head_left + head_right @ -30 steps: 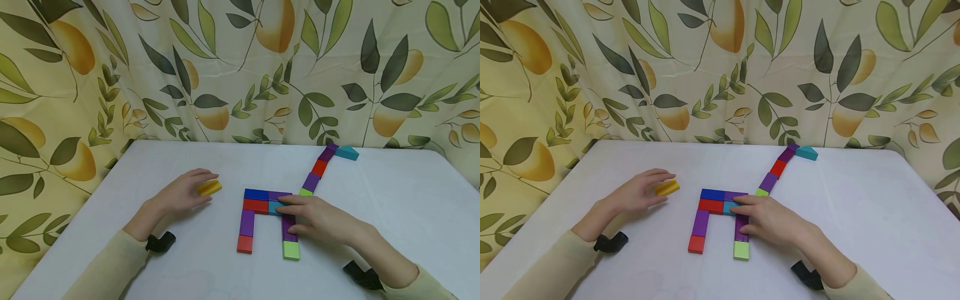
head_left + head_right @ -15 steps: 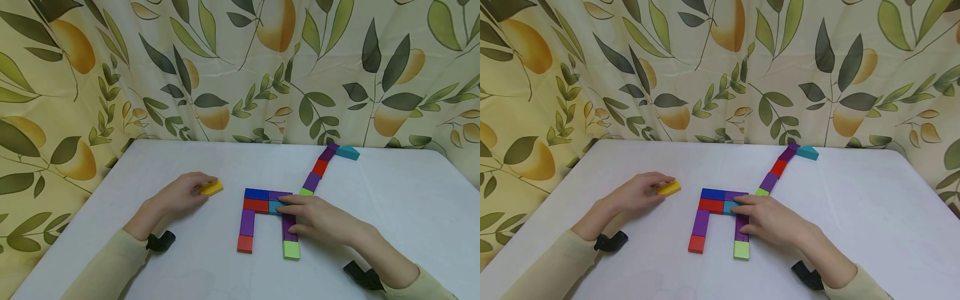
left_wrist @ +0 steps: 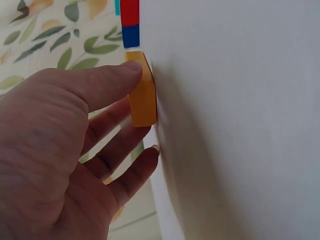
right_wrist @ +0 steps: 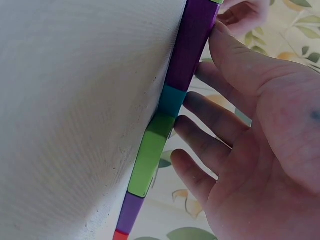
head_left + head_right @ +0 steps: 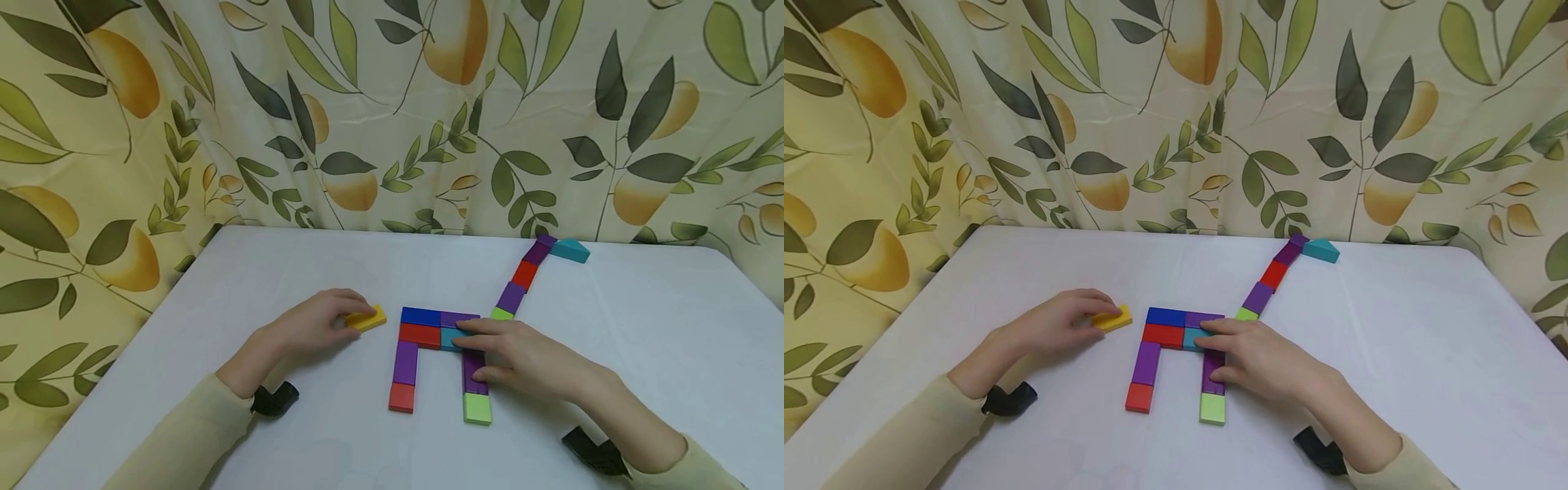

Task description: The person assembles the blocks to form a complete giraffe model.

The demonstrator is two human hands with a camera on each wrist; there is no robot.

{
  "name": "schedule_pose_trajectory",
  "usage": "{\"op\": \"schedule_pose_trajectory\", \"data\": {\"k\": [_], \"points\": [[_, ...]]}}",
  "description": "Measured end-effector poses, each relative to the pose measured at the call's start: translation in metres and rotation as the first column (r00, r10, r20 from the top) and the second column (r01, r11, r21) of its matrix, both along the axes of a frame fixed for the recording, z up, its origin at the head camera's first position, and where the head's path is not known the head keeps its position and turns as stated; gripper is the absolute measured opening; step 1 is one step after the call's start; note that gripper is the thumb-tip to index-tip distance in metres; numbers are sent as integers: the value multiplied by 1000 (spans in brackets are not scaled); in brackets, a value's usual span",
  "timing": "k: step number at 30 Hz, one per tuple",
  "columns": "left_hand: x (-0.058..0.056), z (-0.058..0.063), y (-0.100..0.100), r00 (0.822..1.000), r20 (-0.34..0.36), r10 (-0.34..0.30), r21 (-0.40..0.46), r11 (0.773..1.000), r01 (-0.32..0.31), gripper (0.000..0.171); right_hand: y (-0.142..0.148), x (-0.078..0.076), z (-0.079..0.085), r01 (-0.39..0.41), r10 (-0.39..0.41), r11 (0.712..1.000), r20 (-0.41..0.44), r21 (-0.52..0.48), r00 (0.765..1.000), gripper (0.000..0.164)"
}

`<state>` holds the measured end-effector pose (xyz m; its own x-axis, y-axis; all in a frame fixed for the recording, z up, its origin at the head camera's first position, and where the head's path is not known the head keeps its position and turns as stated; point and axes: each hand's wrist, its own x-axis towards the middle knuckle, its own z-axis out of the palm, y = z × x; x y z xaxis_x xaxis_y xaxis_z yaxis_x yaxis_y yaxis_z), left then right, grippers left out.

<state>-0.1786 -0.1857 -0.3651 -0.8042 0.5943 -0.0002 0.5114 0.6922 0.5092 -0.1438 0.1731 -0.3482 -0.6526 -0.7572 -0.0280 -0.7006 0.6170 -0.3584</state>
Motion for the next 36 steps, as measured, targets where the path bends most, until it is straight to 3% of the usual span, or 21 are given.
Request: {"op": "schedule_pose_trajectory", "data": {"k": [15,36], "points": [[1,-2,16,998,-26,-62,-7,998,61,36,0,1,0,5,-5,1000,0,5,1000,50],[1,-1,18,997,-22,-69,-14,998,69,36,0,1,1,5,-5,1000,7,-6,1000,49]]}}
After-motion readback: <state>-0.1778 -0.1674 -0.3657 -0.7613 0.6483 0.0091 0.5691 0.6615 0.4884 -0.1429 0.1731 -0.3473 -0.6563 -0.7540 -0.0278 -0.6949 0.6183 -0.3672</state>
